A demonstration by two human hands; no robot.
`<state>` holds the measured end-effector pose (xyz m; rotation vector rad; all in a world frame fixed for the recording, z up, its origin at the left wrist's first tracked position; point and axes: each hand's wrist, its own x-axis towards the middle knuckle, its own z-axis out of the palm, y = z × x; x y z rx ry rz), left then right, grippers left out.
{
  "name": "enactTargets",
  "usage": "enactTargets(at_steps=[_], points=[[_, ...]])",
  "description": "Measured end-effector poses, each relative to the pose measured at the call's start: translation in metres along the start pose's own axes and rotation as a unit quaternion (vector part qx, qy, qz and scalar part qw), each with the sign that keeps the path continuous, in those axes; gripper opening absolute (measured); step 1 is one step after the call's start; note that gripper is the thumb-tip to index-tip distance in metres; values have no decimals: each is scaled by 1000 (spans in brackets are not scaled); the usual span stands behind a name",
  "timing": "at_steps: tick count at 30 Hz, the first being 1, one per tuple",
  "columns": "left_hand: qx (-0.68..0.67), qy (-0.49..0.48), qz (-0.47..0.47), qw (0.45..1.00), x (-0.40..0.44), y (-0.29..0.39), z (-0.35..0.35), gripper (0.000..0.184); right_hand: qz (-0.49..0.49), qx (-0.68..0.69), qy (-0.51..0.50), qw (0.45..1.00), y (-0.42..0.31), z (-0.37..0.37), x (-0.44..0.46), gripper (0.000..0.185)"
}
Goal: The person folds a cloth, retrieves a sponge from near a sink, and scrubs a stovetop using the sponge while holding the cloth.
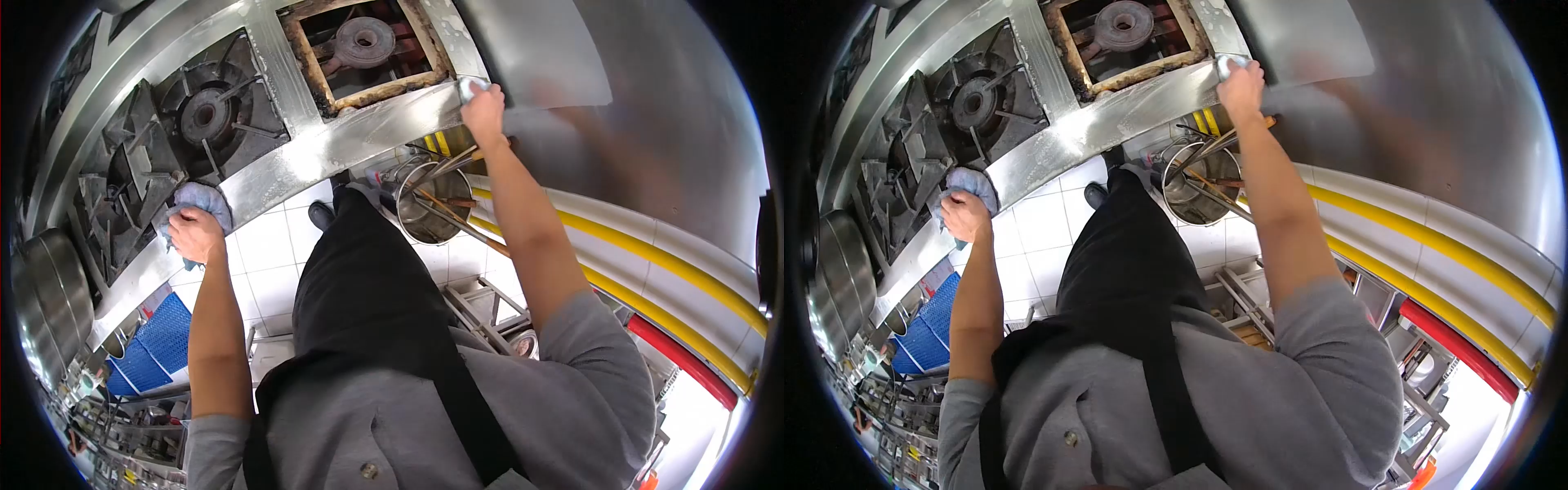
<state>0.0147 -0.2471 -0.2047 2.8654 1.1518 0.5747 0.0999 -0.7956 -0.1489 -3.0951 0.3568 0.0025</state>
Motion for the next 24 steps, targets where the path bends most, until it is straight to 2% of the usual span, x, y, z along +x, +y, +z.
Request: enactTargets(at_steps=[2, 4, 5, 7, 9, 11, 12, 13, 15, 17, 19, 21, 24], points=[[0, -5, 0, 1000, 2, 1, -1, 36, -20, 42, 27, 999, -25, 22, -10, 42], [6, -9, -2, 1000, 2, 2, -2, 35, -153, 71, 91, 982, -69, 57, -47, 43], [3, -9, -3, 1000, 0, 3, -3, 35, -206, 70, 114, 969, -97, 49, -71, 43], [8, -10, -3, 1000, 1, 3, -4, 35, -202, 141, 8, 969, -100, 28, -77, 44], [16, -15, -2, 1000, 2, 2, -2, 35, -179, 77, 77, 978, -54, 36, -51, 41], [3, 4, 2, 1000, 2, 2, -3, 35, -36, 46, 45, 997, -4, 30, -17, 40], [3, 4, 0, 1000, 3, 2, -4, 35, -38, 46, 45, 997, -8, 24, -14, 40], [7, -4, -1, 1000, 3, 2, -5, 36, -45, -20, 1, 999, -9, 16, -11, 41], [7, -17, -1, 1000, 0, 2, -4, 38, 2, 19, 14, 1000, -27, 16, -19, 46], [13, -24, -4, 1000, 3, 2, -3, 38, -54, 23, 27, 998, -53, 20, -36, 47], [18, -31, -9, 999, 3, 3, -4, 38, -82, 8, 8, 997, -33, 6, -30, 46], [13, -14, -4, 1000, 2, 3, -5, 35, 2, -8, 16, 1000, -9, 6, -11, 45], [5, -9, -5, 1000, 1, 3, -5, 34, -1, 13, 17, 1000, -31, 15, -18, 42]])
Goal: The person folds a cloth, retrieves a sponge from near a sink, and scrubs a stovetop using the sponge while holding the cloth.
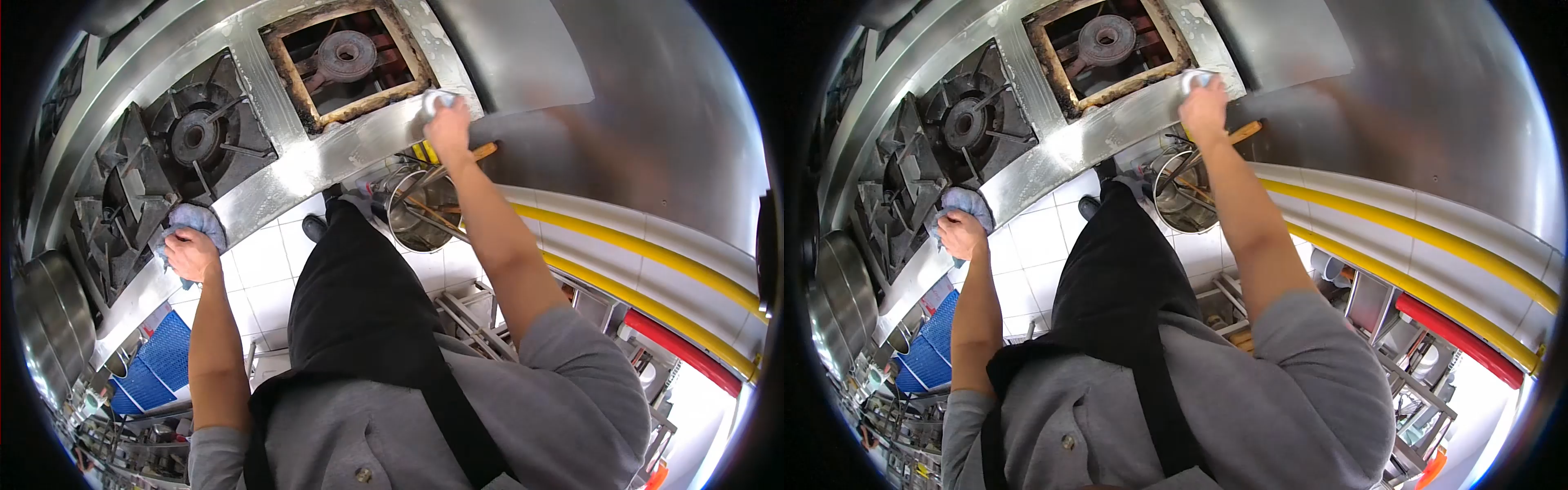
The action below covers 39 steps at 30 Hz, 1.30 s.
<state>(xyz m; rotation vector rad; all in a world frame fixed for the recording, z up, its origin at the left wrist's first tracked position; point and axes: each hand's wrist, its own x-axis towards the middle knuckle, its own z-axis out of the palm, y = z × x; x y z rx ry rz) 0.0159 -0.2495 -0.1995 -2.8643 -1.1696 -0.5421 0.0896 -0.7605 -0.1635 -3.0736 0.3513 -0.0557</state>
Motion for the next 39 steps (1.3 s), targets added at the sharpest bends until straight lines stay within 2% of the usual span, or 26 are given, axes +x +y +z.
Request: enactTargets(at_steps=[3, 6, 9, 10, 11, 13, 15, 17, 20, 21, 23, 24, 25, 27, 29, 31, 33, 35, 37, 39], points=[[2, -12, -6, 1000, 1, -1, 2, 34, -14, 0, -14, 1000, -2, -8, -4, 42], [-3, 2, 7, 1000, 0, -3, 3, 35, 26, 14, -3, 1000, 15, -6, 11, 48], [15, -19, 3, 1000, 2, -3, 3, 36, 7, 10, -19, 1000, -6, 1, -4, 51], [14, -18, 6, 1000, 2, -3, 4, 36, -2, 30, -22, 999, 2, -6, -4, 49], [11, -8, 4, 1000, 2, -3, 6, 35, -9, -14, -40, 999, 16, -7, 4, 47], [12, 1, 0, 1000, 1, -6, 7, 35, 50, 22, 2, 998, 37, 1, 19, 45], [0, 11, 8, 1000, 1, -6, 6, 35, 61, 18, -16, 998, 15, -2, 12, 45], [-6, 21, 12, 1000, 1, -4, 6, 36, -33, -2, -58, 998, -8, 9, 1, 45], [6, 11, 10, 1000, 1, -3, 3, 36, -115, 57, 0, 992, -40, 1, -36, 48], [4, 12, 11, 1000, 0, -1, 3, 36, -113, 57, 2, 992, -25, 9, -31, 48], [1, -11, 0, 1000, 1, -2, 3, 36, -125, -21, 67, 990, 25, 22, -7, 45], [1, -11, 8, 1000, 2, -6, 7, 37, -28, 30, 1, 999, 44, 10, 12, 41], [5, -11, 7, 1000, 2, -6, 4, 37, 37, 32, 12, 999, 52, -2, 23, 39], [10, 4, 5, 1000, 0, -1, -1, 37, 47, 36, -7, 998, 38, -13, 25, 40], [11, -1, 7, 1000, 2, -2, 0, 37, -76, 17, -26, 997, 13, 12, 1, 43], [12, -8, 5, 1000, 0, -1, 3, 37, -121, 90, 28, 988, -32, 15, -38, 48], [9, -9, -4, 1000, 2, -3, 5, 35, -152, 123, 9, 981, -16, 14, -35, 48], [9, 9, 3, 1000, 2, -4, 9, 36, -89, 72, 5, 993, 25, 13, -6, 46], [11, 26, 7, 1000, 0, -7, 8, 37, 23, 89, 81, 992, 40, 10, 7, 47], [0, 31, 7, 999, 1, -4, 7, 36, 11, 92, 43, 995, -3, 12, -8, 49]])
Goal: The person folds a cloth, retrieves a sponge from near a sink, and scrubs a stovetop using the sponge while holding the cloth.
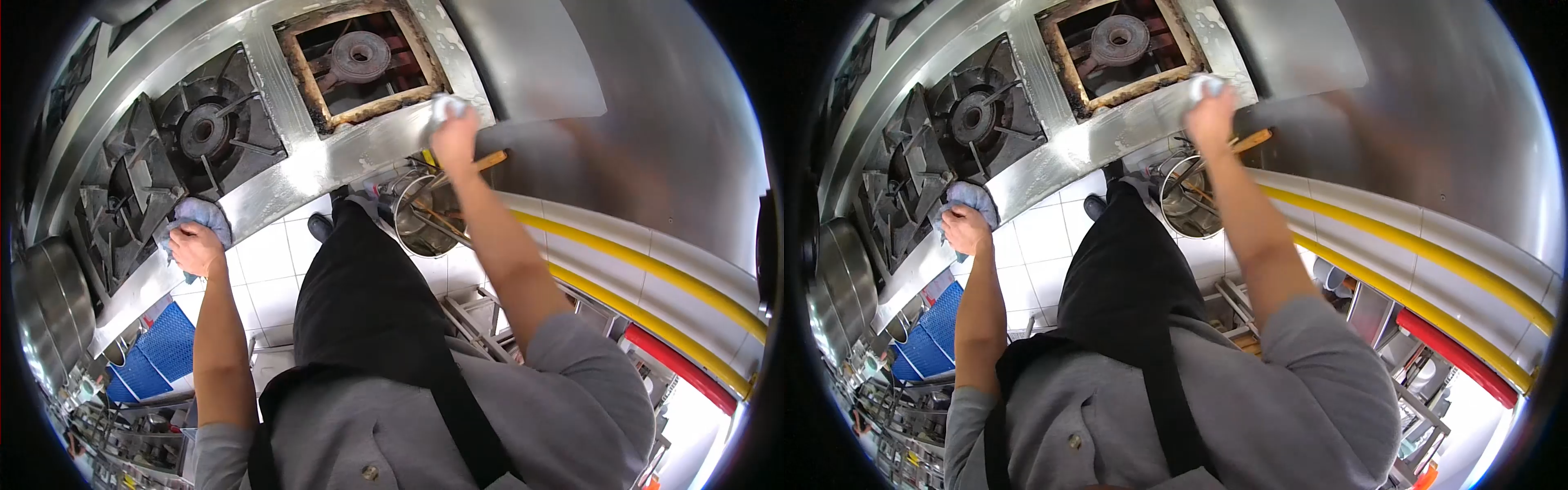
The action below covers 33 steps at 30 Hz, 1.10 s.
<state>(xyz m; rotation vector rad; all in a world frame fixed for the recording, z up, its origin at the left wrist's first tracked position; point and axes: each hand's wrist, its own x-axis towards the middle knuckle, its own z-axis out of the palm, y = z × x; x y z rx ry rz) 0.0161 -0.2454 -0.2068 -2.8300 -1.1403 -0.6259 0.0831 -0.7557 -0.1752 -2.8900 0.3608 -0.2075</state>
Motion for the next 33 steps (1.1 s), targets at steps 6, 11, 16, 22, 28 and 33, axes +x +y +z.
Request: enactTargets(at_steps=[6, 11, 16, 22, 28, 33], points=[[11, -18, -5, 1000, -4, 1, -5, 32, -119, 91, -172, 973, -147, 14, -73, 45], [0, -9, 2, 1000, -2, 1, -3, 30, -137, -45, -67, 987, -25, 28, -18, 51], [7, 10, -7, 1000, -1, 1, -1, 30, -148, -25, -2, 989, -81, 30, -47, 54], [-8, -7, -6, 1000, -2, 4, -5, 31, -186, 16, -212, 959, -112, 16, -45, 57], [1, -5, -12, 1000, -2, 3, -2, 28, -40, 2, -52, 998, -56, 10, -9, 48], [4, -2, -11, 1000, -4, 1, 0, 29, -162, 42, -229, 959, -158, 8, -63, 55]])
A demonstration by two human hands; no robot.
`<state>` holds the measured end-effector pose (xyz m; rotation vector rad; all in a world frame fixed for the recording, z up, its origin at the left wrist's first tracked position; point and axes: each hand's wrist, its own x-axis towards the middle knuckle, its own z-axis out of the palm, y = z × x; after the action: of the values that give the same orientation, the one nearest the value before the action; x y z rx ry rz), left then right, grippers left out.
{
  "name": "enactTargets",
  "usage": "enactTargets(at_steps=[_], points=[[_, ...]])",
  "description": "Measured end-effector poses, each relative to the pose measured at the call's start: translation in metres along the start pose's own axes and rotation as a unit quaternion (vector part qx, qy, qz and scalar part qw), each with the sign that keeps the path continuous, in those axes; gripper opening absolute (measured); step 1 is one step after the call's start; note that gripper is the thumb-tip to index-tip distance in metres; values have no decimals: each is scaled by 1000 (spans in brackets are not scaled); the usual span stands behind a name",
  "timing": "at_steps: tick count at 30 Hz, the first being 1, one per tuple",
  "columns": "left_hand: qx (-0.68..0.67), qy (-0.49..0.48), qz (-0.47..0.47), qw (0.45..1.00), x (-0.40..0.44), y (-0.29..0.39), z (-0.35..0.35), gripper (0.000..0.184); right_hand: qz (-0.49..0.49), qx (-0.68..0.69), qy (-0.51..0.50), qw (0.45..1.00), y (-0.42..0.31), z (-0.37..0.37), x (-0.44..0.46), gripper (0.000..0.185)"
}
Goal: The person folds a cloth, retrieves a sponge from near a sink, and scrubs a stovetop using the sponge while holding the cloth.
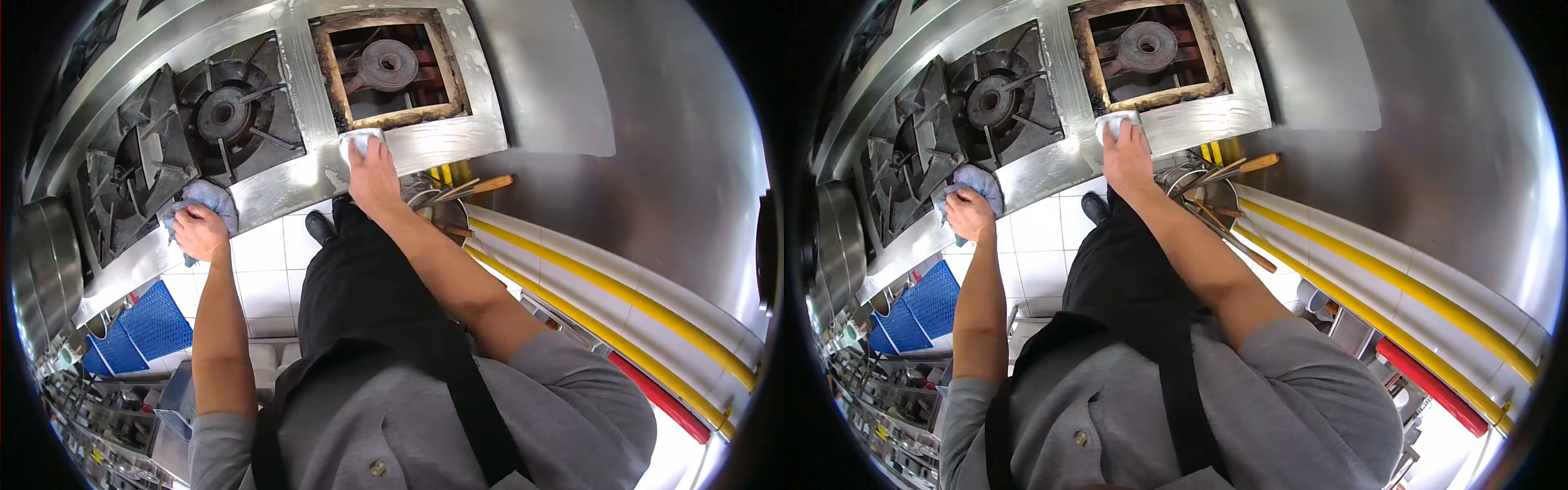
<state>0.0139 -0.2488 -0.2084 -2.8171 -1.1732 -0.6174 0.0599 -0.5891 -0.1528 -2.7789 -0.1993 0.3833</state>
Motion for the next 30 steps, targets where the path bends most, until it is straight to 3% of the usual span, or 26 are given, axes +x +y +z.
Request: enactTargets(at_steps=[1, 3, 5, 7, 10, 11, 12, 13, 15, 17, 19, 23, 30], points=[[0, 0, 3, 1000, 2, 1, 0, 29, -22, 3, 1, 1000, 3, -3, 2, 54], [-14, -13, 3, 1000, 2, 3, -4, 30, -57, 3, 180, 982, 75, 29, 9, 52], [-9, -21, -5, 1000, 3, 1, -4, 30, 28, -87, 206, 974, 119, -22, 10, 53], [-10, -22, -8, 1000, 4, 3, -7, 30, 128, -82, 135, 979, 156, -61, 7, 55], [-8, -26, -10, 1000, 0, 1, -6, 30, 144, -47, 141, 978, 133, -38, 13, 56], [-3, -24, -8, 1000, 2, 2, -4, 30, 19, -129, 209, 969, 130, 5, 15, 56], [-5, -24, -7, 1000, 4, 3, -3, 30, -39, -171, 201, 964, 99, 20, 6, 56], [-5, -22, -9, 1000, 4, 4, -3, 30, -74, -81, 221, 969, 61, 29, -3, 58], [-4, -21, -5, 1000, 2, 2, -5, 30, -78, 10, 122, 989, 11, 15, -12, 54], [-7, -28, -4, 1000, 3, 2, -4, 31, -110, 16, 108, 988, 30, 8, -12, 53], [-17, -18, 3, 1000, 2, 2, -5, 30, -84, -29, 166, 982, 80, -4, -9, 55], [-16, -17, 9, 1000, 5, 1, -5, 31, 91, -97, 210, 969, 203, -46, -13, 50], [-21, -32, -2, 999, 4, 2, -5, 29, 23, -76, 165, 983, 225, -81, 14, 50]])
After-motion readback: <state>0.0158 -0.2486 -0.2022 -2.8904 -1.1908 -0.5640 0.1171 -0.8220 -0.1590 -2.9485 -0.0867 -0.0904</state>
